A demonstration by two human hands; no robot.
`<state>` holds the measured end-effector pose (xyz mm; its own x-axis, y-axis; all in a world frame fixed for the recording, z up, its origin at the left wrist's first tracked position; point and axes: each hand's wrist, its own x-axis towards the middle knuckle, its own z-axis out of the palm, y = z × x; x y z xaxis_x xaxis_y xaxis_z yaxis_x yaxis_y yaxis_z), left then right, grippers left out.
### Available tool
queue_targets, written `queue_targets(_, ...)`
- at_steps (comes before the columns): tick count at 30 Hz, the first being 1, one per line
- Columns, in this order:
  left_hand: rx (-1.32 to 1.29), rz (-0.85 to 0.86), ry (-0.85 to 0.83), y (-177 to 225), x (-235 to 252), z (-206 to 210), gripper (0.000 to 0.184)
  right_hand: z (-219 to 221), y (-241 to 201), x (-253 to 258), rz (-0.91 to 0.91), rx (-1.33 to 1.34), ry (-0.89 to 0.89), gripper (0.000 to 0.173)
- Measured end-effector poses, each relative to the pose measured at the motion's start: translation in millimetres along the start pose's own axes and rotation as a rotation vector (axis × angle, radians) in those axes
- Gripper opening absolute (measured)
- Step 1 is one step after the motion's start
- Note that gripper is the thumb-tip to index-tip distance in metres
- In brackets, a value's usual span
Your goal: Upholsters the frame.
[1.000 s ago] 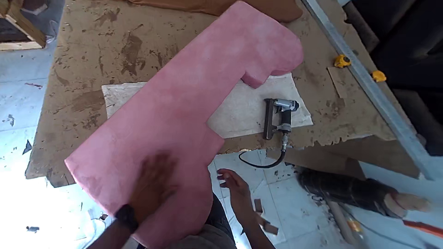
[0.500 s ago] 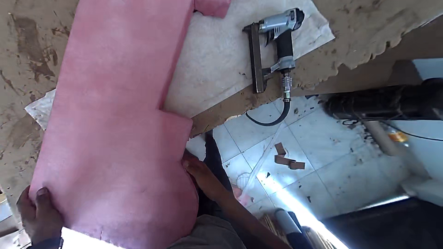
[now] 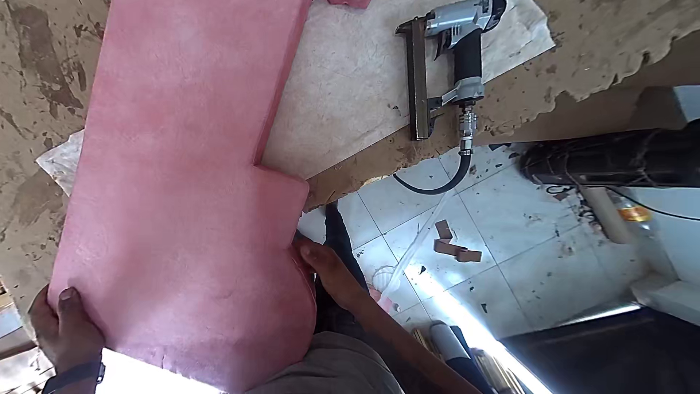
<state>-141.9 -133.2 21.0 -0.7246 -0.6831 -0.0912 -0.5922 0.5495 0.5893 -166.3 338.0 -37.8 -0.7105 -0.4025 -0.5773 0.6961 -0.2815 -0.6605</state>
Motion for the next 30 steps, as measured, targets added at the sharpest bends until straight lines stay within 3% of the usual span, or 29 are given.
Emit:
queue_targets(7,-0.022,-0.028,-0.001,6,-3,1,0.064,7,-7,2,0.028,-0.097,-0.007,0.035)
queue_targets(12,-0.010,-0.020,0.001,7,-4,4,0.065,6,-13,5,0.064,-0.221,0.016,0.033)
queue_targets(16,-0.022,-0.017,-0.002,6,-5,1,0.065,-13,-15,5,0.049,-0.175,-0.025,0.037)
queue_targets(20,-0.008,-0.011,-0.007,7,-5,1,0.064,-31,-1,-1,-0.103,-0.011,0.159,0.047)
queue_targets(26,0.443,0.174,0.001,8,-3,-10,0.074,-15,15,-19,-0.039,-0.054,0.264,0.049)
queue_targets(30,0.540,0.310,-0.052,27,-24,7,0.081,2,18,-26,-0.064,-0.066,0.240,0.052)
